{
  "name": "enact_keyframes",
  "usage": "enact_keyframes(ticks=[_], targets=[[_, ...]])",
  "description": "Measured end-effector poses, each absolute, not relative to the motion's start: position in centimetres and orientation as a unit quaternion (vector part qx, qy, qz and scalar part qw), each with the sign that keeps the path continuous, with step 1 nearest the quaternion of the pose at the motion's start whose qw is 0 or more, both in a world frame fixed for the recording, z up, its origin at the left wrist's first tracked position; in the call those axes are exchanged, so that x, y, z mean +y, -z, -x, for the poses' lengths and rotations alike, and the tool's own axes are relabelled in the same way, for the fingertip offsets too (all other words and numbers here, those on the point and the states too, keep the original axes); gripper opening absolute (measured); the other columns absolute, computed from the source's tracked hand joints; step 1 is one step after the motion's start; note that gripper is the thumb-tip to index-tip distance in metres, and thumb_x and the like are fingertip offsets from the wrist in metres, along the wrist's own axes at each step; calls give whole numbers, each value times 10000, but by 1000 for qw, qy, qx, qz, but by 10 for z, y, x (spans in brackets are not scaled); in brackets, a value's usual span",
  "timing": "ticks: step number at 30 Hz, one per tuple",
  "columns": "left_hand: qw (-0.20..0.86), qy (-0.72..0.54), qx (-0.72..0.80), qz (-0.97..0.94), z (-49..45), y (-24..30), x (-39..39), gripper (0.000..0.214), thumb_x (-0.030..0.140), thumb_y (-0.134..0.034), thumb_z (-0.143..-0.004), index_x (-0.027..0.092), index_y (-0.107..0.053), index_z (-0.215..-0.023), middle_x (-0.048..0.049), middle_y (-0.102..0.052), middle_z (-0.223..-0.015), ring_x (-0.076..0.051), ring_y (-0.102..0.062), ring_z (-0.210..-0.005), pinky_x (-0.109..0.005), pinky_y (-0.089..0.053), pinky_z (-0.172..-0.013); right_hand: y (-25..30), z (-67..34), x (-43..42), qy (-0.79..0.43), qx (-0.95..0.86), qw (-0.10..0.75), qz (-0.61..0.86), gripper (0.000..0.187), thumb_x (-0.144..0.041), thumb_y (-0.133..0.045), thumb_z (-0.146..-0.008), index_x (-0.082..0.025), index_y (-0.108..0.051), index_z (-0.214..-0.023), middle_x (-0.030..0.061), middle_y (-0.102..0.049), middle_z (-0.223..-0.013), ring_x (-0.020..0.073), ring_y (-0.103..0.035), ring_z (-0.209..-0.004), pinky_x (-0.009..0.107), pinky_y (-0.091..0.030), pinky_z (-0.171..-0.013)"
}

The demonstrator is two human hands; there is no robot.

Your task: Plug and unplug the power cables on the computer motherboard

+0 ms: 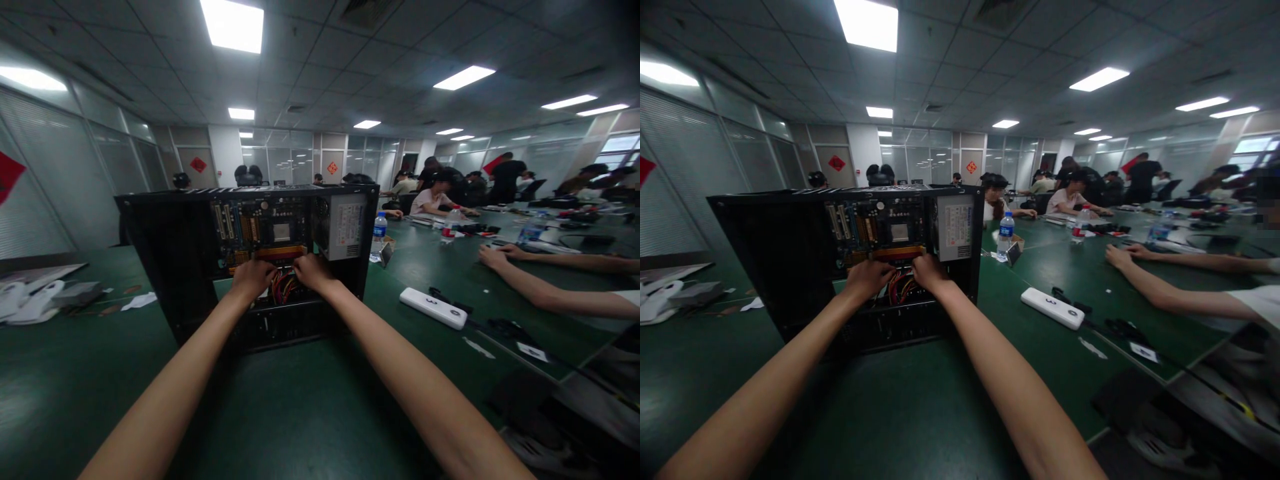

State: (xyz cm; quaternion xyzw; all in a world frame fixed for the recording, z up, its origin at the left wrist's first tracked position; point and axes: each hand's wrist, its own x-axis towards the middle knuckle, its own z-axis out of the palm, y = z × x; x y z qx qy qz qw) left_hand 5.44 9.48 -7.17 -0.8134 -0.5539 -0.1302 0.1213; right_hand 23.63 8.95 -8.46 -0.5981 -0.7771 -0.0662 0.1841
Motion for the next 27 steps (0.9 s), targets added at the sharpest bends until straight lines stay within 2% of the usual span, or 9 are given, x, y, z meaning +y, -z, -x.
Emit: enact_keyframes(ticks=[5, 16, 21, 27], targets=[[125, 131, -556, 811, -57, 70, 93, 364, 429, -452, -925, 319, -747, -1107, -71, -769, -1016, -314, -701, -961, -363, -510, -747, 88, -239, 92, 76, -795, 197, 569, 332, -259, -431, -962, -185, -746, -1040, 102, -737, -1029, 213, -682, -974, 261, -465, -790], [91, 179, -574, 794, -53, 75, 96, 340, 391, -477, -903, 297, -742, -1095, -56, -761, -1043, -267, -696, -958, -313, -503, -769, 86, -238, 90, 78, -789, 173, 584, 335, -233, -436, -950, -166, -750, -1044, 124, -734, -1035, 225, -682, -974, 273, -472, -803], [27, 160, -598, 785, -46, 80, 105, 349, 511, -568, -840, 263, -776, -971, -76, -770, -944, -267, -701, -936, -289, -499, -730, 89, -239, 90, 61, -797, 187, 571, 314, -248, -468, -943, -165, -749, -1059, 104, -738, -1047, 208, -677, -1007, 254, -468, -811], [29, 121, -607, 785, -50, 82, 110, 419, 550, -492, -879, 256, -775, -977, -99, -766, -987, -266, -702, -946, -283, -495, -720, 90, -239, 91, 60, -796, 163, 581, 317, -293, -483, -942, -182, -748, -1076, 103, -737, -1056, 217, -681, -1000, 269, -477, -793]])
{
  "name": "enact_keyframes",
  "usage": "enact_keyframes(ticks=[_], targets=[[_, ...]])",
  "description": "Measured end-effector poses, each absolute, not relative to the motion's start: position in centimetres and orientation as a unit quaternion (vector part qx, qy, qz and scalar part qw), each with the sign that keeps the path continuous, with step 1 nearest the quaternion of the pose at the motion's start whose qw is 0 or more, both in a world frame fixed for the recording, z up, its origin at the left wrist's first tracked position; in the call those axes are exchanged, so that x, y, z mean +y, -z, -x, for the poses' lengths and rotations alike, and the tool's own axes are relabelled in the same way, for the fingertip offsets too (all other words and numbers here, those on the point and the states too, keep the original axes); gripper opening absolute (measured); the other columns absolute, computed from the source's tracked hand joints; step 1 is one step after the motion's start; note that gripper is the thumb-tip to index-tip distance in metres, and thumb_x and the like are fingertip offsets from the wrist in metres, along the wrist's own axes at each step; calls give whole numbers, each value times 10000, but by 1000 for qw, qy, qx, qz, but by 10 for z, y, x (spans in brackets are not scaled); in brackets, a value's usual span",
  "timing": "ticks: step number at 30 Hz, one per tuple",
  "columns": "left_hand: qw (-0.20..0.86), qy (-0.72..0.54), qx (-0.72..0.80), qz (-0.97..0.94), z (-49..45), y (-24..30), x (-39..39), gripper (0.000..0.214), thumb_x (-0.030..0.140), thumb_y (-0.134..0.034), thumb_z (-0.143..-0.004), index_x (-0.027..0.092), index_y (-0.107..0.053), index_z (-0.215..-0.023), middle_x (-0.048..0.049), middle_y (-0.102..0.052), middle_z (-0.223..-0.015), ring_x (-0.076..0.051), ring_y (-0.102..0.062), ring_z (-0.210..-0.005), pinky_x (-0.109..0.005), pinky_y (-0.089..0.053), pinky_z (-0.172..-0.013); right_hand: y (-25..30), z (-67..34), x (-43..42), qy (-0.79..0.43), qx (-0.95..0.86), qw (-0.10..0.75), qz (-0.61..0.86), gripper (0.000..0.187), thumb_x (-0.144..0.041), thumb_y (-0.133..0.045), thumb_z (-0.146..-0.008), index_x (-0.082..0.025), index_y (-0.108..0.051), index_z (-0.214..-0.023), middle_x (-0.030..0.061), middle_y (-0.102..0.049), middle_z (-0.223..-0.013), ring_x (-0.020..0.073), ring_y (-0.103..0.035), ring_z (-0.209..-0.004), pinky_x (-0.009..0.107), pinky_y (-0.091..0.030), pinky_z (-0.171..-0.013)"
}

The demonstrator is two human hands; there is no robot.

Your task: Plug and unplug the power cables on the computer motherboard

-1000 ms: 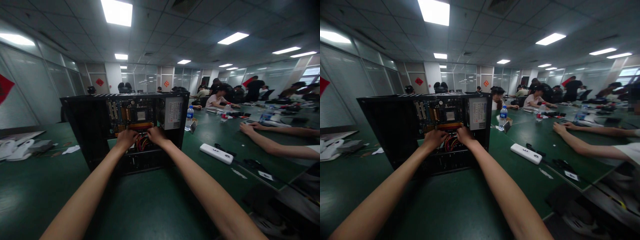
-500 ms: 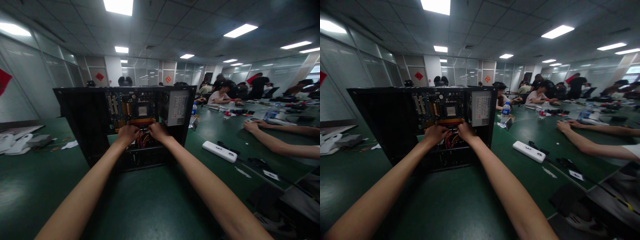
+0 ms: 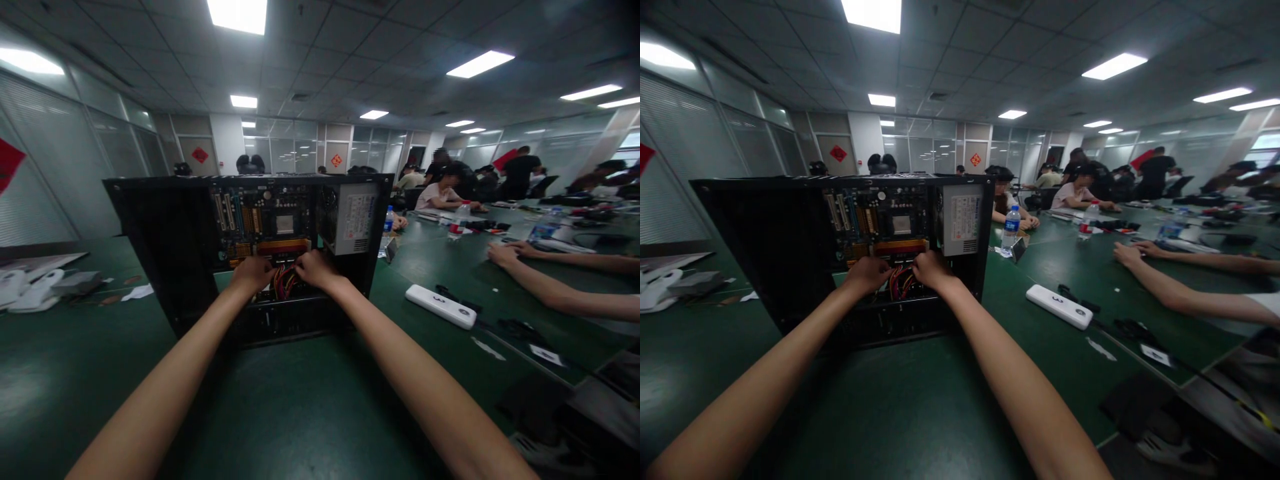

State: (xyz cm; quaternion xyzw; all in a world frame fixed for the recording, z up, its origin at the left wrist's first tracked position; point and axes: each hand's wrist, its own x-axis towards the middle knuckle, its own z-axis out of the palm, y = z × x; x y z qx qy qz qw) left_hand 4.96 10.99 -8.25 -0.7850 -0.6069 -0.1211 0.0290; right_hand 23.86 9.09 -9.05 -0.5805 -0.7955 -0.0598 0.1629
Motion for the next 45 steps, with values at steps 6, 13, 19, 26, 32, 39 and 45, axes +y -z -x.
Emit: enact_keyframes(ticks=[6, 13, 19, 26, 32, 39, 45], targets=[[32, 107, -614, 781, -52, 82, 108, 430, 547, -461, -887, 255, -764, -977, -113, -755, -1013, -289, -695, -978, -314, -506, -752, 92, -238, 93, 82, -793, 149, 585, 330, -299, -457, -950, -185, -743, -1069, 116, -731, -1043, 228, -682, -979, 280, -484, -789], [36, 102, -614, 782, -52, 83, 109, 433, 540, -445, -892, 261, -757, -1002, -114, -749, -1046, -295, -693, -992, -331, -518, -776, 91, -235, 92, 100, -785, 139, 595, 326, -292, -465, -938, -152, -743, -1036, 139, -722, -1045, 245, -686, -982, 293, -499, -802], [35, 101, -619, 778, -53, 81, 109, 426, 535, -444, -896, 274, -757, -1020, -119, -750, -1035, -298, -692, -993, -331, -516, -782, 86, -233, 88, 95, -786, 138, 595, 336, -283, -456, -940, -145, -737, -1062, 160, -714, -1052, 263, -691, -980, 315, -520, -811], [28, 103, -625, 773, -57, 78, 104, 459, 574, -440, -881, 277, -764, -1014, -129, -752, -1018, -332, -690, -994, -364, -517, -783, 81, -232, 84, 86, -784, 131, 601, 332, -268, -454, -945, -129, -728, -1070, 184, -704, -1054, 291, -680, -1018, 345, -523, -849], [34, 111, -645, 755, -58, 76, 101, 467, 598, -454, -863, 283, -770, -1000, -125, -753, -1031, -321, -690, -997, -358, -521, -795, 81, -236, 81, 101, -805, 156, 564, 309, -226, -477, -930, -168, -645, -1183, 148, -703, -1067, 274, -681, -1017, 344, -517, -840], [28, 114, -629, 769, -56, 76, 102, 463, 593, -458, -863, 264, -766, -972, -127, -755, -984, -320, -699, -965, -347, -524, -752, 81, -238, 77, 96, -830, 131, 533, 394, -208, -476, -919, -239, -616, -1286, 117, -702, -1144, 253, -667, -1060, 325, -499, -872], [29, 112, -627, 770, -56, 74, 100, 436, 567, -470, -869, 265, -763, -982, -134, -754, -987, -328, -698, -980, -368, -524, -773, 83, -238, 78, 93, -833, 136, 528, 438, -218, -480, -925, -258, -566, -1352, 104, -693, -1186, 237, -658, -1087, 321, -485, -909]])
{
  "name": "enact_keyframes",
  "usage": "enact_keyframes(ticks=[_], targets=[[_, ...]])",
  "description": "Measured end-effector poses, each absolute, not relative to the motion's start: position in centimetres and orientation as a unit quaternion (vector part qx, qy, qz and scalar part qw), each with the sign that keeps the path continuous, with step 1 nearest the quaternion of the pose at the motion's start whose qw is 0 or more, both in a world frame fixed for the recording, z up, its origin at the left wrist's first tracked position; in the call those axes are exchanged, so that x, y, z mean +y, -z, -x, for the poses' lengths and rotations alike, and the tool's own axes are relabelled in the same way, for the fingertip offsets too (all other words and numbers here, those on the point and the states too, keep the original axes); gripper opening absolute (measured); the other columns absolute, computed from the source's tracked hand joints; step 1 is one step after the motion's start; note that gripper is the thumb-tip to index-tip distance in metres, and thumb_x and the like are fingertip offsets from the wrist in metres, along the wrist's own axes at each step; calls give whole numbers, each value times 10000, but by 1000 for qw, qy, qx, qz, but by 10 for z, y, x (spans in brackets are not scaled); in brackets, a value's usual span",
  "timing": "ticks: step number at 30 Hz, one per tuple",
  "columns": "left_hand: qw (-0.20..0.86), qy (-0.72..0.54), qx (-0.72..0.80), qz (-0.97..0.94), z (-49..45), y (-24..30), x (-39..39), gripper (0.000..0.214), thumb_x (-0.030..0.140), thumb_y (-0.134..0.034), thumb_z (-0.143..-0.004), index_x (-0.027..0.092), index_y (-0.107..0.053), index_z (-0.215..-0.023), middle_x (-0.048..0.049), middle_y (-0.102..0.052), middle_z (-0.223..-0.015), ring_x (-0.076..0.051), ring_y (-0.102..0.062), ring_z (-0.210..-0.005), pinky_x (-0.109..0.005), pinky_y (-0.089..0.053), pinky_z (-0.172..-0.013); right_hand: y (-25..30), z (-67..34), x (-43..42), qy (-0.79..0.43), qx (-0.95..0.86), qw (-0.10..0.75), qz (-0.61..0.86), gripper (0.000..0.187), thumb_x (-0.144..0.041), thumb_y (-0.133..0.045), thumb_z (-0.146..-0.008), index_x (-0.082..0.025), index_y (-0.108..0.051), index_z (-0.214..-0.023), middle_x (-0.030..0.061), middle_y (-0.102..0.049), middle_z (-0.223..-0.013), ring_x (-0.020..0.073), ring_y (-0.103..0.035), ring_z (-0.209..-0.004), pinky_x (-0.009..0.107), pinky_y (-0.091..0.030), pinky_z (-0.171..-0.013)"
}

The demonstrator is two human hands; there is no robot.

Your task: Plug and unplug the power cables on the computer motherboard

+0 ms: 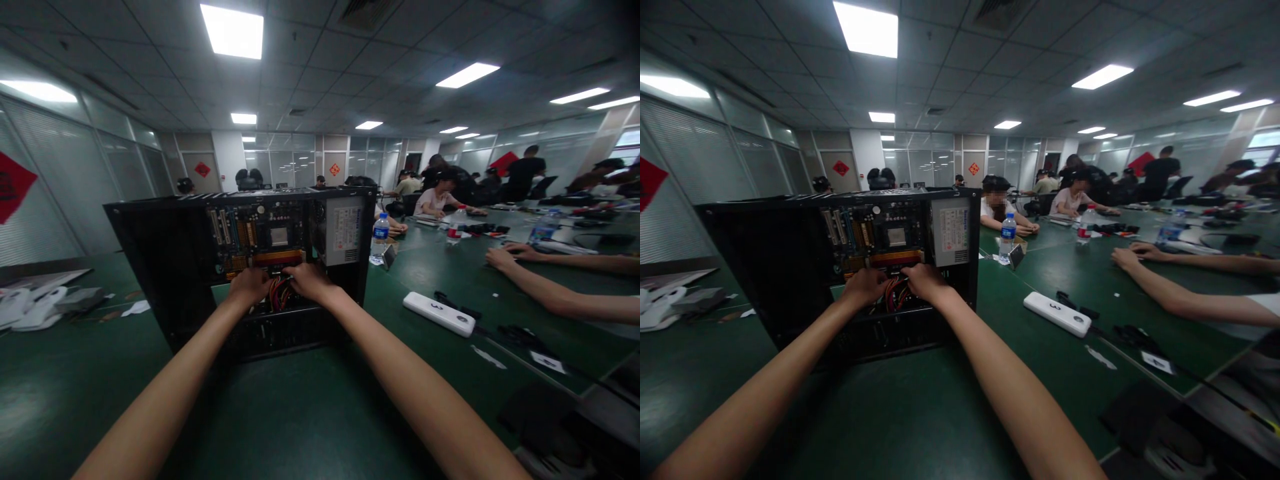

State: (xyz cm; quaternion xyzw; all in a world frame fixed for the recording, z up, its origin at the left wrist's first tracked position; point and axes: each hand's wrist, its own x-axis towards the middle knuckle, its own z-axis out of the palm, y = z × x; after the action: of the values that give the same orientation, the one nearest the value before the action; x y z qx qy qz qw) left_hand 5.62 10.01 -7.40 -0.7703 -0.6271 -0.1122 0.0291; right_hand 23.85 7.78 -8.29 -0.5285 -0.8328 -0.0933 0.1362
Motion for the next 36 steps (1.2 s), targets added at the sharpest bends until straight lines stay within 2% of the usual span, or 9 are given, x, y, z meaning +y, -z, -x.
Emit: enact_keyframes(ticks=[9, 14, 19, 23, 28, 30, 31, 33, 36], targets=[[32, 115, -620, 775, -54, 77, 102, 424, 551, -464, -882, 260, -755, -980, -132, -752, -998, -325, -698, -983, -369, -522, -779, 81, -234, 77, 90, -824, 143, 541, 439, -207, -457, -912, -284, -592, -1323, 101, -711, -1142, 253, -682, -1032, 337, -512, -842], [26, 120, -621, 774, -55, 76, 98, 391, 508, -478, -888, 254, -763, -972, -114, -760, -981, -278, -706, -956, -320, -516, -761, 82, -232, 80, 88, -825, 136, 542, 420, -178, -452, -896, -276, -635, -1260, 102, -726, -1091, 259, -699, -990, 331, -518, -803], [53, 119, -652, 747, -54, 71, 87, 382, 444, -451, -893, 242, -761, -989, -130, -754, -1005, -303, -708, -948, -330, -518, -717, 89, -241, 77, 58, -827, 157, 536, 437, -182, -444, -927, -303, -605, -1315, 89, -722, -1125, 227, -689, -1038, 305, -492, -878], [114, 140, -655, 733, -50, 67, 74, 425, 428, -377, -928, 235, -751, -993, -141, -754, -953, -316, -714, -905, -359, -515, -716, 88, -244, 69, 32, -829, 193, 525, 392, -172, -426, -940, -244, -640, -1261, 90, -706, -1169, 210, -664, -1097, 272, -473, -914], [99, 161, -592, 783, -39, 72, 49, 488, 462, -304, -978, 236, -737, -971, -111, -758, -958, -282, -711, -896, -328, -486, -692, 62, -239, 39, 61, -853, 128, 502, 269, -229, -474, -950, -194, -677, -1123, 125, -723, -1067, 243, -697, -986, 294, -498, -823], [72, 161, -568, 804, -32, 81, 35, 520, 483, -274, -992, 247, -733, -925, -91, -759, -919, -256, -710, -865, -311, -469, -676, 40, -240, 14, 75, -873, 185, 446, 241, -276, -495, -963, -210, -677, -1107, 97, -726, -1056, 219, -696, -969, 280, -498, -818], [71, 153, -563, 809, -29, 88, 28, 538, 498, -259, -995, 251, -727, -896, -84, -757, -891, -248, -708, -839, -308, -461, -671, 28, -242, 0, 87, -877, 248, 403, 242, -293, -476, -979, -216, -681, -1082, 74, -730, -1030, 201, -695, -956, 276, -499, -823], [108, 126, -558, 813, -24, 101, 16, 560, 522, -243, -995, 240, -708, -860, -87, -748, -883, -245, -696, -818, -317, -454, -686, 5, -248, -30, 113, -846, 422, 304, 285, -318, -421, -1011, -206, -671, -1088, 52, -723, -1040, 161, -684, -958, 264, -500, -847], [183, 120, -533, 817, -22, 118, 5, 537, 530, -255, -996, 207, -679, -928, -111, -734, -938, -259, -671, -874, -345, -446, -762, -19, -270, -63, 158, -699, 658, 230, 272, -342, -440, -1002, -231, -678, -930, 6, -686, -785, 138, -661, -716, 269, -506, -688]])
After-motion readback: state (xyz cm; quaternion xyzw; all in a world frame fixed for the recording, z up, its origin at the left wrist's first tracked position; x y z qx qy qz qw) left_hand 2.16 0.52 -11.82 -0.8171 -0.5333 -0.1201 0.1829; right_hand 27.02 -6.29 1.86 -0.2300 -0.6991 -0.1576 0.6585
